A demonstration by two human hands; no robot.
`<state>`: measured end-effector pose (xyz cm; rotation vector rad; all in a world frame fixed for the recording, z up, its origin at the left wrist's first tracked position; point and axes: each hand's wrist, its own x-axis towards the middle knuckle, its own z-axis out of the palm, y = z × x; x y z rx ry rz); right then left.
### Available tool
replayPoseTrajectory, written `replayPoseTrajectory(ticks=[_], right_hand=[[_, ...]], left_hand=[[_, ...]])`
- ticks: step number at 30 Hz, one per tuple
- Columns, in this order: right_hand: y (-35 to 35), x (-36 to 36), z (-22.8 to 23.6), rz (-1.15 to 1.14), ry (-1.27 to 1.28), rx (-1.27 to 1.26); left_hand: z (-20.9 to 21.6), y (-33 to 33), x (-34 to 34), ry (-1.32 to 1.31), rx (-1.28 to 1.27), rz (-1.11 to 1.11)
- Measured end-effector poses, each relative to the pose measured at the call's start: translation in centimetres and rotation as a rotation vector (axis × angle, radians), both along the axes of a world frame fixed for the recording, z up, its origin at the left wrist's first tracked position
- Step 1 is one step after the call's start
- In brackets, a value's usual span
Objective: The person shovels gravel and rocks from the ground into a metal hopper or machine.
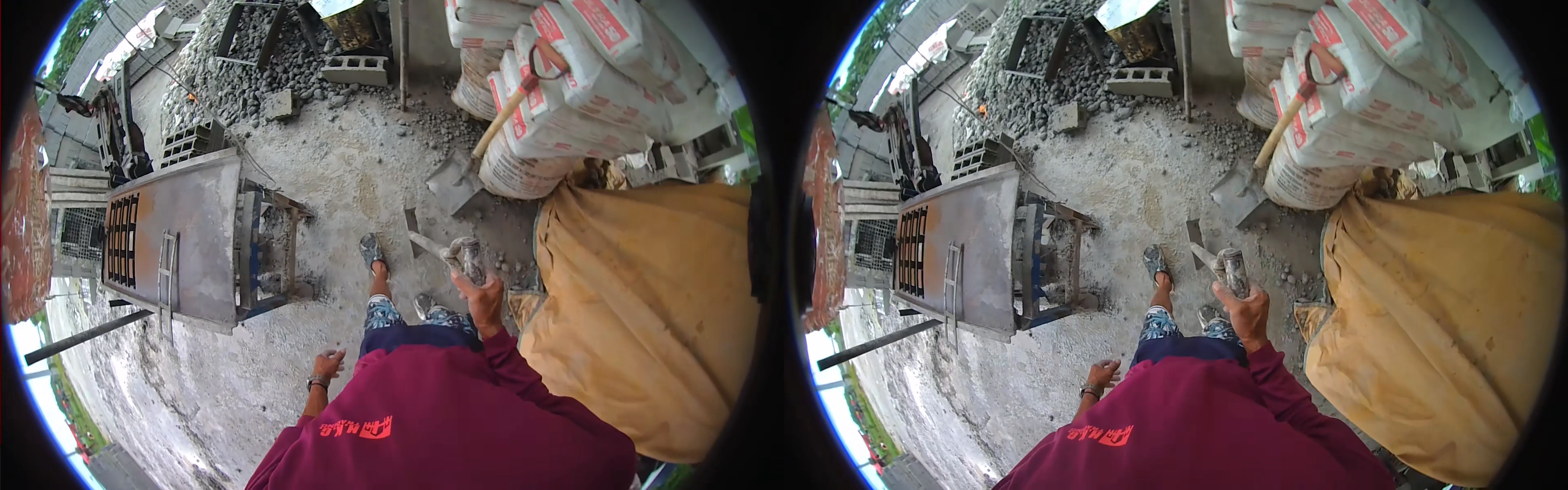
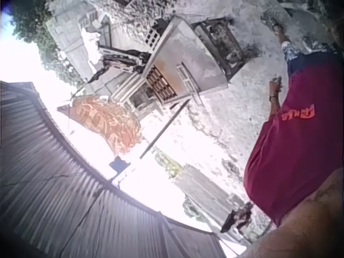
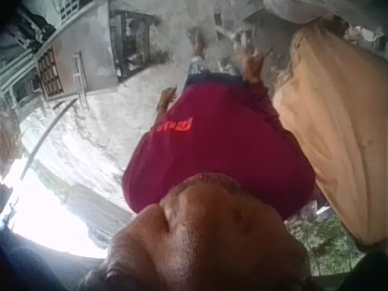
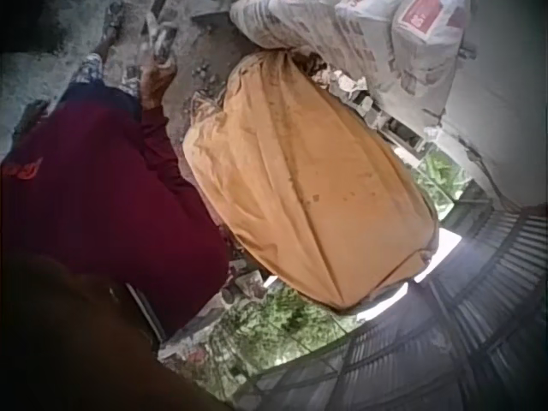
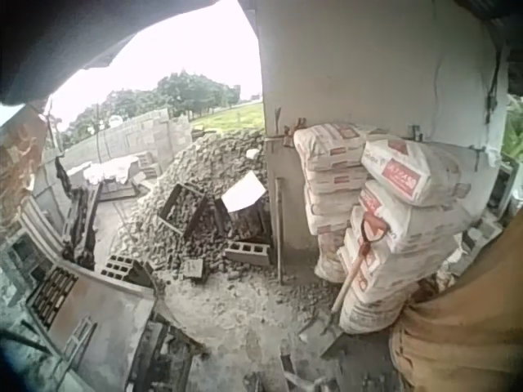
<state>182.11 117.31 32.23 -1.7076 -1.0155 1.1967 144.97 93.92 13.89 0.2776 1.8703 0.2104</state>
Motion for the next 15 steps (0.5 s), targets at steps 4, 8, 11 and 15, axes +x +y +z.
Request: replayPoseTrajectory(ticks=[4, 8, 11, 15], right_hand=[[-5.7, 4.1, -1.6, -0.11, 0.138, -0.011], [-9.6, 8.1, -3.0, -0.145, 0.232, -0.026], [-11.6, 9.8, -1.5, -0.085, 0.253, -0.06], [-14.7, 9.8, -2.4, -0.096, 0.192, -0.021]], left_hand=[[1.2, 1.3, 3.7, 0.004, 0.123, -0.085], [2.3, 2.4, 6.9, -0.015, 0.237, -0.141], [1.9, 0.9, 7.4, -0.053, 0.279, -0.186], [1.8, -1.0, 7.3, -0.082, 0.238, -0.252]])
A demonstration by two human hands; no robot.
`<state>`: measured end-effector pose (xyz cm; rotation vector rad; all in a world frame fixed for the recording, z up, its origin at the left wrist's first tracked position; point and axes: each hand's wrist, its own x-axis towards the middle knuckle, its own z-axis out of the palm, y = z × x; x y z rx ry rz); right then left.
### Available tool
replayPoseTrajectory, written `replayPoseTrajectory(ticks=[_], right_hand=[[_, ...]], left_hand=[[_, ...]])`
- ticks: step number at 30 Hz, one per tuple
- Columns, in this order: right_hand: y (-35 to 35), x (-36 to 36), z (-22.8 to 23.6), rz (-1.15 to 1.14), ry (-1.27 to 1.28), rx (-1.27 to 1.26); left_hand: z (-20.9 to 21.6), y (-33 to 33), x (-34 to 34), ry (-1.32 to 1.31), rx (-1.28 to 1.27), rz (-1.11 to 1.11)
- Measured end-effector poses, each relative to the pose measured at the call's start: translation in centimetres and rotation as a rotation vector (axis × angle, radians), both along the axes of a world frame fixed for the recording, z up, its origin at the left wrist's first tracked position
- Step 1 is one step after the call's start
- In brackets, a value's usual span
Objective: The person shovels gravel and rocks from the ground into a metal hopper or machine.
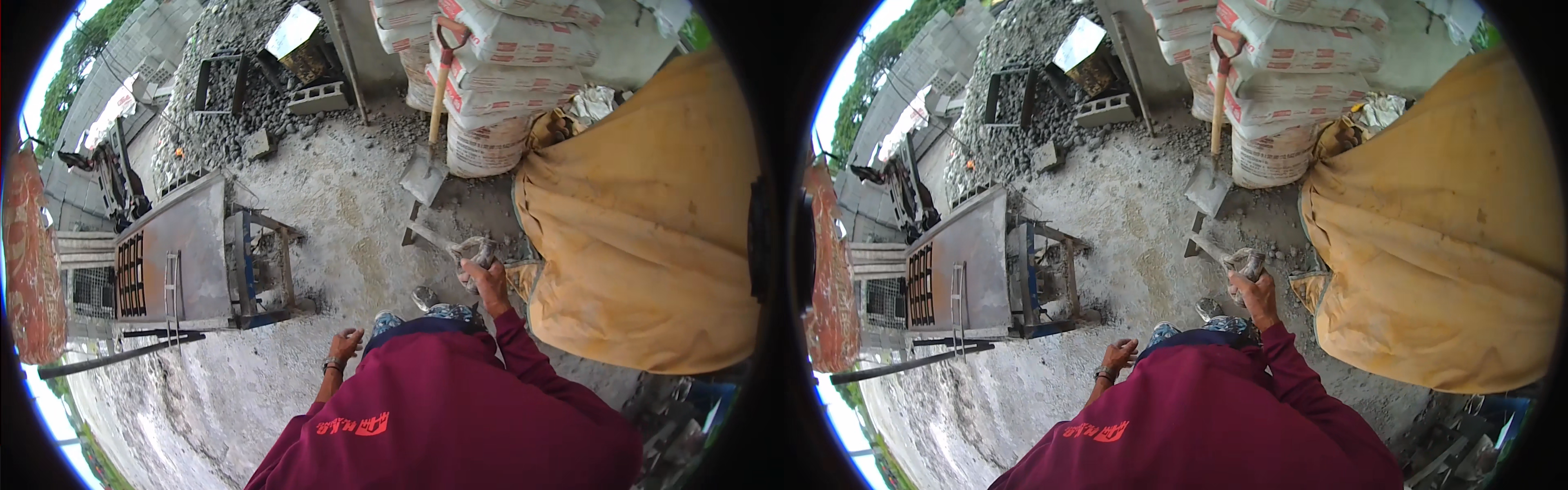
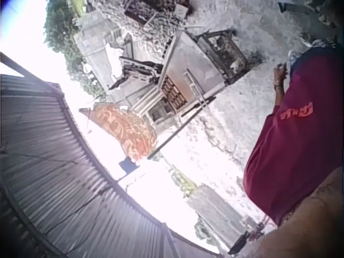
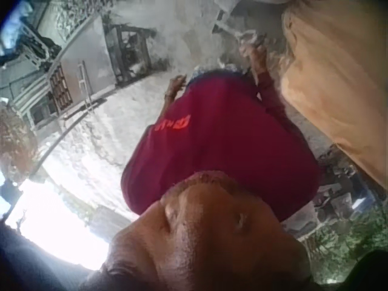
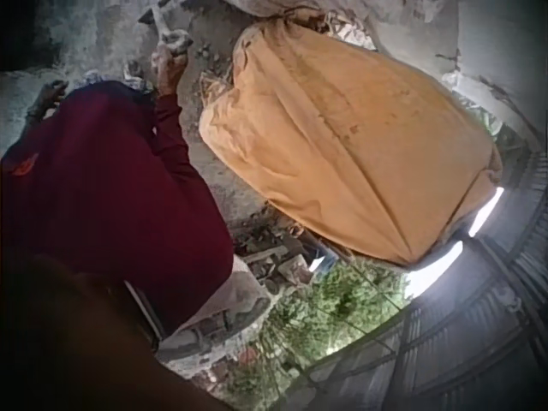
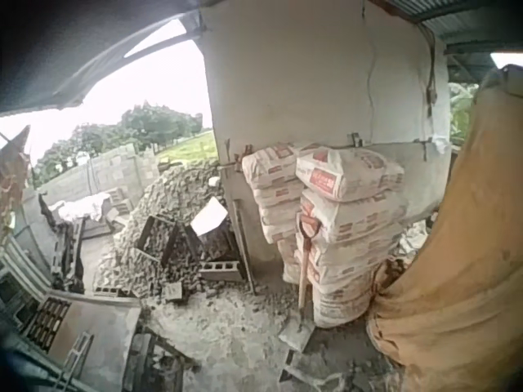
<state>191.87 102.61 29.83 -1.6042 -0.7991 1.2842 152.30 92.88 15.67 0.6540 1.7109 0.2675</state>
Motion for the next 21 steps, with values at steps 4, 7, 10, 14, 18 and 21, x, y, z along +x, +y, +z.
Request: replayPoseTrajectory(ticks=[4, 7, 10, 14, 18, 21], right_hand=[[-3.1, -2.6, -0.9, -0.178, 0.112, -0.017], [-5.4, -5.1, -0.6, -0.162, 0.324, -0.068], [-8.2, -8.0, -0.7, -0.23, 0.498, 0.008], [-11.9, -11.0, 1.5, -0.312, 0.459, 0.025], [-15.9, -13.3, 2.5, -0.306, 0.4, 0.047], [-18.6, -14.7, 2.2, -0.282, 0.345, -0.03]], left_hand=[[-0.2, -2.9, -2.3, -0.025, -0.026, 0.028], [0.1, -5.9, -4.6, -0.058, 0.009, 0.098], [0.7, -9.2, -6.5, -0.059, 0.025, 0.126], [-1.3, -14.6, -10.7, -0.031, -0.055, 0.073], [-7.1, -20.9, -16.1, 0.156, 0.007, -0.225], [-7.7, -22.9, -18.1, 0.097, 0.112, -0.439]])
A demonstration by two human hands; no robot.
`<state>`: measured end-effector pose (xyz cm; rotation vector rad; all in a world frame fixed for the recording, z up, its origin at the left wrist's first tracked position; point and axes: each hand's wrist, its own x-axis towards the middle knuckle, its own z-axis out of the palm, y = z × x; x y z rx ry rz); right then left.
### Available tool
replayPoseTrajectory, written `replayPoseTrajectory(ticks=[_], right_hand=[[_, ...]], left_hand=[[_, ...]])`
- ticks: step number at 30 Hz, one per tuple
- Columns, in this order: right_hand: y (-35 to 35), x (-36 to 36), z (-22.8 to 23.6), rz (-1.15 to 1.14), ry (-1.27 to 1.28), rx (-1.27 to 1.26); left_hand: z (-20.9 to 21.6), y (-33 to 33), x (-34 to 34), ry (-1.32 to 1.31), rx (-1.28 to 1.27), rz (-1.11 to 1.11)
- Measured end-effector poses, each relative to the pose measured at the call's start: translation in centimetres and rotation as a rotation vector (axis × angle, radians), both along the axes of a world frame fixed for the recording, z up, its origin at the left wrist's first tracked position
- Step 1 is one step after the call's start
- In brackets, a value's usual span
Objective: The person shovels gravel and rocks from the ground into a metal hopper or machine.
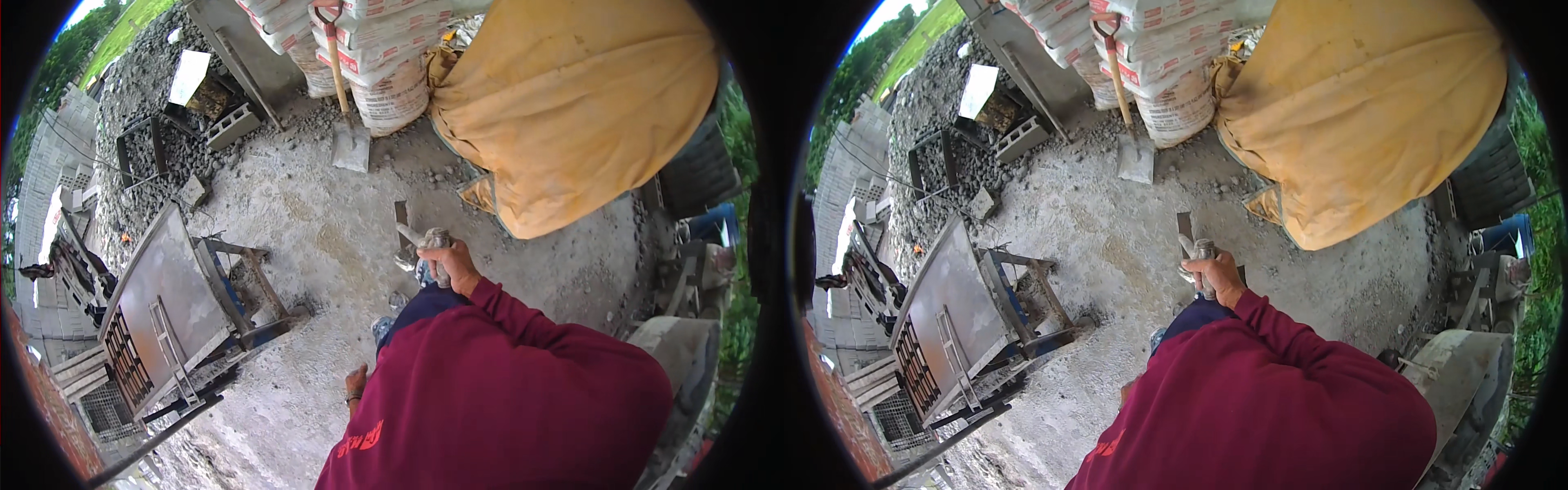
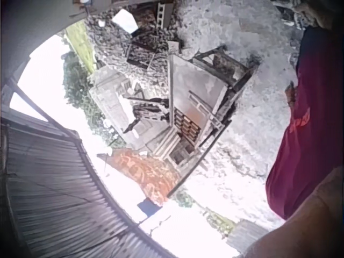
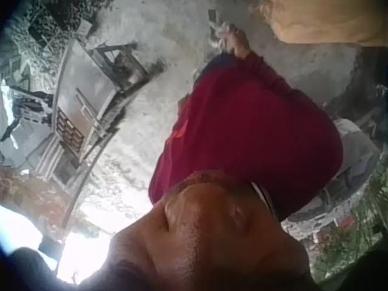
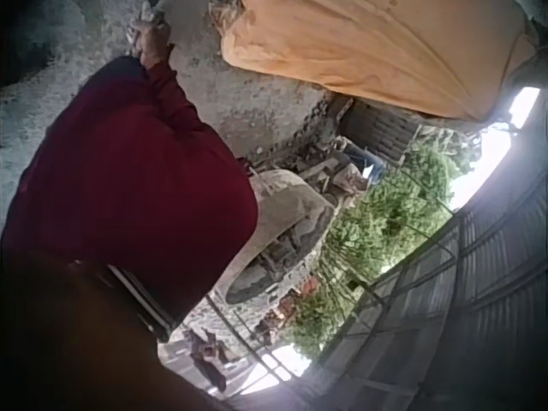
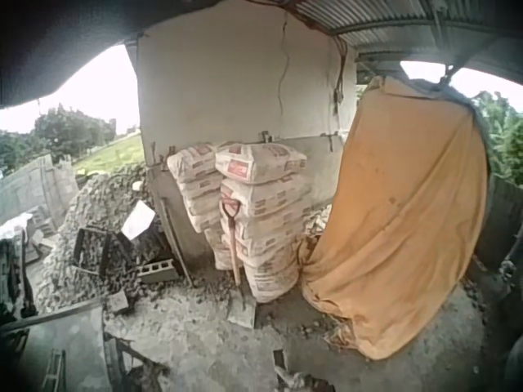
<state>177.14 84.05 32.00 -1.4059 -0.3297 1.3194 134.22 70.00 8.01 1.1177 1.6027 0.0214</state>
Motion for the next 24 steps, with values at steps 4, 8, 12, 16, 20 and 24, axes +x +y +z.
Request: replayPoseTrajectory(ticks=[4, 8, 12, 16, 20, 24], right_hand=[[-3.5, -0.2, 0.8, 0.111, -0.094, -0.084], [-4.3, -1.4, 3.1, 0.259, -0.139, -0.107], [-5.9, -1.5, 6.6, 0.339, -0.16, -0.108], [-8.5, -0.1, 10.7, 0.347, -0.119, -0.148], [-10.3, 1.3, 13.9, 0.335, -0.11, -0.163], [-10.2, 2.8, 13.1, 0.38, -0.165, -0.11]], left_hand=[[1.4, 2.2, 2.8, -0.151, -0.198, 0.288], [2.7, 7.1, 6.0, -0.213, -0.188, 0.358], [3.9, 12.5, 11.9, -0.295, -0.149, 0.16], [7.5, 15.7, 21.4, -0.395, -0.38, 0.05], [7.0, 15.2, 29.4, -0.701, -0.599, 0.272], [1.8, 15.2, 30.6, -0.959, -0.647, 0.59]])
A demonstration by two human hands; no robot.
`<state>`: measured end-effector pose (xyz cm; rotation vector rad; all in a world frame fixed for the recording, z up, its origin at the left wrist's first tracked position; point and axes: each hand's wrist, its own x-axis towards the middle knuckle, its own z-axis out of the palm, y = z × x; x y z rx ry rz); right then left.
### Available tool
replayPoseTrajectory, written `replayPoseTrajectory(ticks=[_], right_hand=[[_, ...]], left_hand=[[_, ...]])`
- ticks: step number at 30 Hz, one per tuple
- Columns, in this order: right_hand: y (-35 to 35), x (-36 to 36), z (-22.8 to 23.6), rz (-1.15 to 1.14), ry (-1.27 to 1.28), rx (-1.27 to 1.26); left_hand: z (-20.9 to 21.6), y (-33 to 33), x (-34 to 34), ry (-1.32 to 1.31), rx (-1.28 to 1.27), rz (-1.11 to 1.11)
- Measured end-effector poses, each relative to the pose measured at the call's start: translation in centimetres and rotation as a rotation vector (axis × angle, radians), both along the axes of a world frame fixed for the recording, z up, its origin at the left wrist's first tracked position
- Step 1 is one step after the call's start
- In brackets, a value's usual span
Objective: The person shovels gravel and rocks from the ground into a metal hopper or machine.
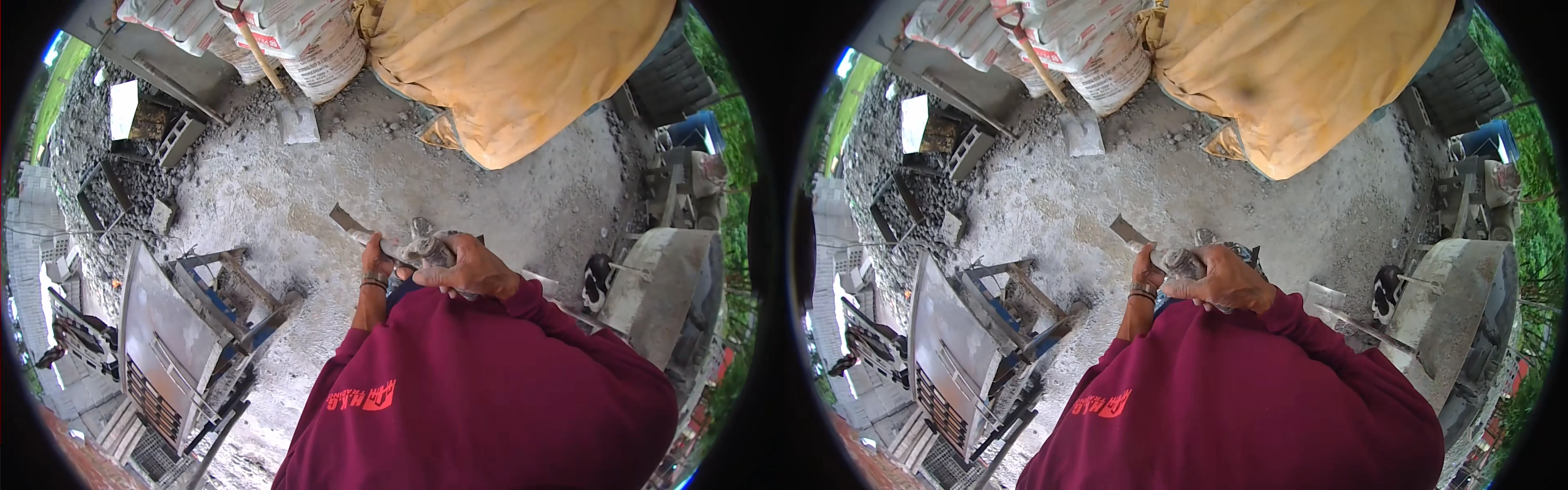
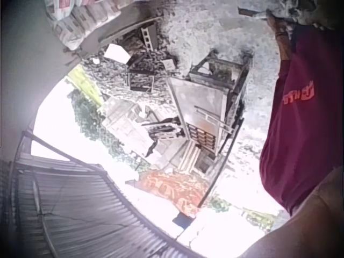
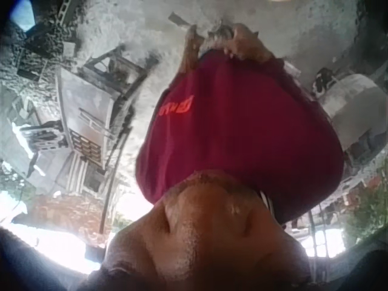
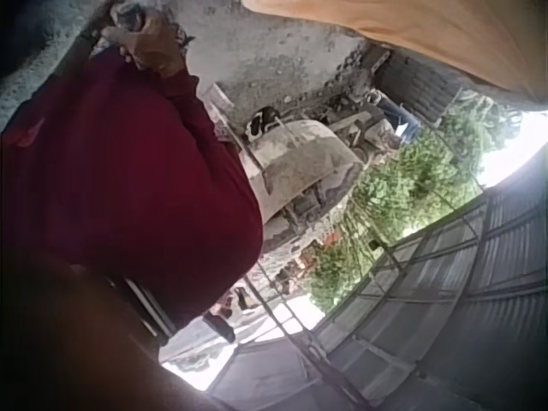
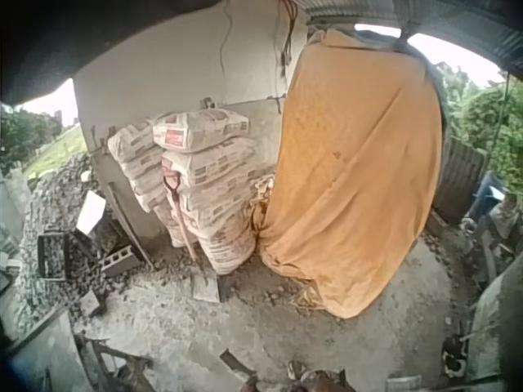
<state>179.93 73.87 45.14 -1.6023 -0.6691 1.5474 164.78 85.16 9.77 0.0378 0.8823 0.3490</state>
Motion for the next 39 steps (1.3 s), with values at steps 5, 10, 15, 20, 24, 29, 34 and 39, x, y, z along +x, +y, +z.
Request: replayPoseTrajectory(ticks=[5, 10, 15, 20, 24, 29, 34, 39], right_hand=[[1.0, 2.9, -0.2, 0.073, -0.011, 0.04], [1.9, 7.7, -2.7, 0.09, -0.199, 0.22], [2.6, 11.3, -3.3, 0.048, -0.265, 0.261], [2.7, 15.0, -4.9, -0.15, -0.33, 0.184], [4.0, 16.9, -5.1, -0.456, -0.288, 0.198], [7.5, 19.5, -8.3, -0.648, -0.041, -0.01], [13.8, 20.5, -10.6, -0.887, 0.019, -0.107], [24.9, 21.4, -15.7, -1.002, 0.296, -0.131]], left_hand=[[-0.4, 0.1, -0.8, -0.028, -0.025, -0.046], [2.3, -0.3, 1.2, 0.039, 0.344, -0.021], [3.0, 2.7, 3.9, 0.18, 0.264, 0.13], [3.9, 7.0, 11.5, 0.525, 0.232, 0.09], [1.7, 11.5, 17.7, 0.518, 0.371, -0.174], [-0.8, 17.2, 25.9, 0.644, 0.497, -0.548], [-1.5, 24.7, 33.1, 0.751, 0.664, -0.87], [-9.3, 38.5, 35.1, 0.805, 0.693, -1.016]])
